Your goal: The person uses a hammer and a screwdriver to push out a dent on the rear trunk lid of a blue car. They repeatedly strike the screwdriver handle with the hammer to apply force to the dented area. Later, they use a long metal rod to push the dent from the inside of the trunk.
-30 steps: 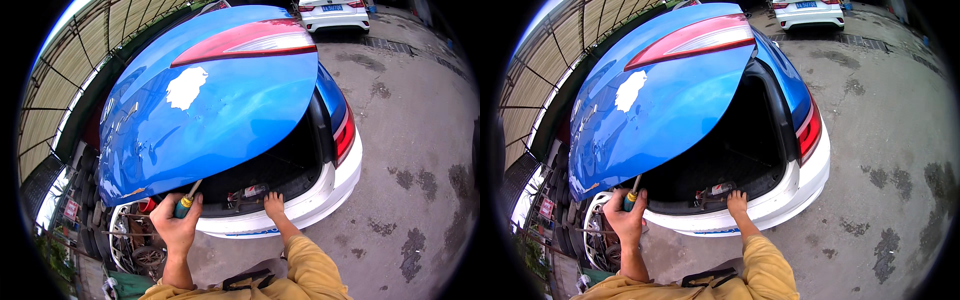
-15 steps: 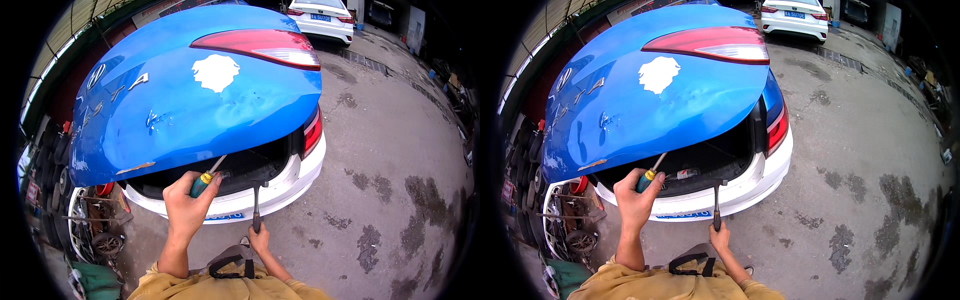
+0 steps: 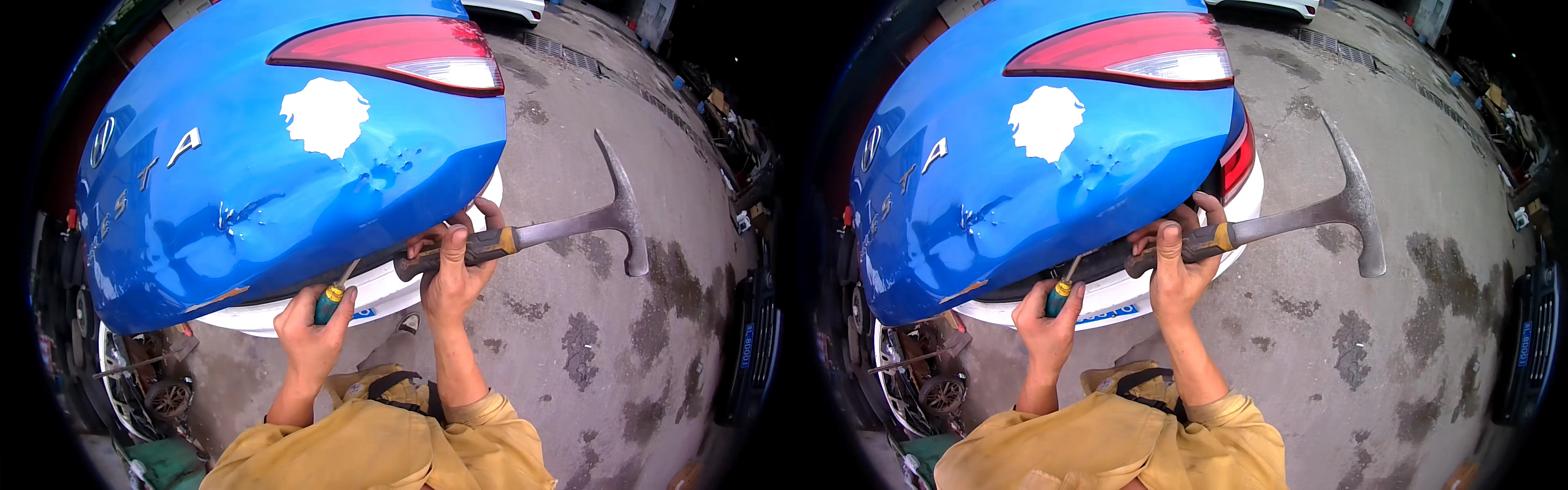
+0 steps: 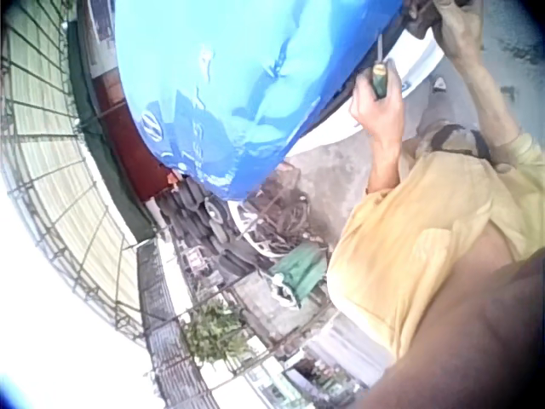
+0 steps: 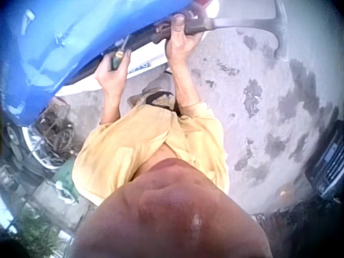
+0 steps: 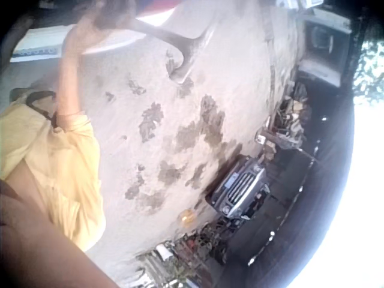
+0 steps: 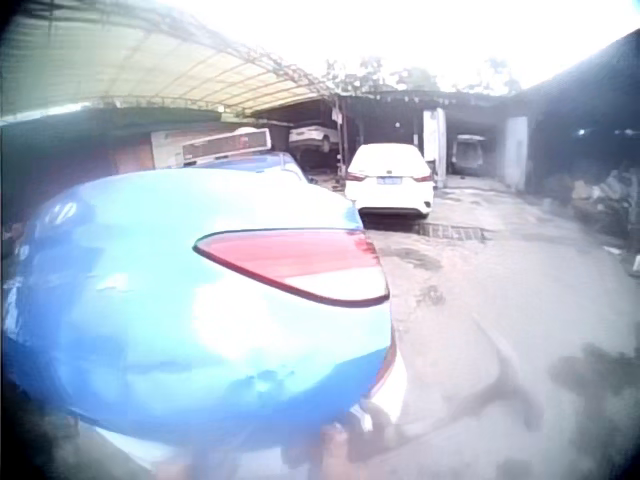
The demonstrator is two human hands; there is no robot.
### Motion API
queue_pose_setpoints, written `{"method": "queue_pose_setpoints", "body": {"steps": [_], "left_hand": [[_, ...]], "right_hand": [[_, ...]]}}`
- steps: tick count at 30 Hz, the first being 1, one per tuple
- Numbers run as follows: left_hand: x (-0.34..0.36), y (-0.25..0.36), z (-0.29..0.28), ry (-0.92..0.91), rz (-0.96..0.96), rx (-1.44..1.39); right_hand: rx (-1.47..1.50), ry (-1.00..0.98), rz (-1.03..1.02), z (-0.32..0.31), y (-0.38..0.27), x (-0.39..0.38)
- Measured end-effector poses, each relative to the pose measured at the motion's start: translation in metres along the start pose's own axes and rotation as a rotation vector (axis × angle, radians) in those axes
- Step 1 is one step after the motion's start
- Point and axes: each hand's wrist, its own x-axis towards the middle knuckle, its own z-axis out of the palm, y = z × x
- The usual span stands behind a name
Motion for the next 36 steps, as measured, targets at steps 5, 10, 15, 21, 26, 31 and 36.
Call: {"method": "queue_pose_setpoints", "body": {"steps": [5, 10, 15, 21, 26, 31, 36], "left_hand": [[0.000, -0.005, -0.010, -0.131, -0.039, -0.064], [-0.007, -0.012, -0.009, -0.122, -0.073, -0.078], [0.000, -0.007, -0.003, -0.089, -0.062, -0.070], [-0.005, -0.011, -0.002, -0.079, -0.055, -0.024], [-0.009, -0.007, -0.002, -0.110, -0.094, -0.014], [-0.007, -0.006, 0.001, -0.092, -0.064, 0.026], [-0.004, -0.008, 0.007, -0.070, -0.062, 0.074]], "right_hand": [[-0.274, 0.126, -0.078, 0.017, 0.009, 0.006], [-0.256, 0.116, -0.063, 0.022, 0.004, 0.011], [-0.249, 0.110, -0.039, 0.022, 0.003, 0.014], [-0.273, 0.093, -0.030, 0.027, -0.003, 0.013], [-0.253, 0.059, -0.090, 0.019, 0.004, 0.018], [-0.199, 0.046, -0.008, 0.021, -0.003, 0.020], [-0.247, 0.062, -0.079, 0.022, -0.001, 0.024]]}}
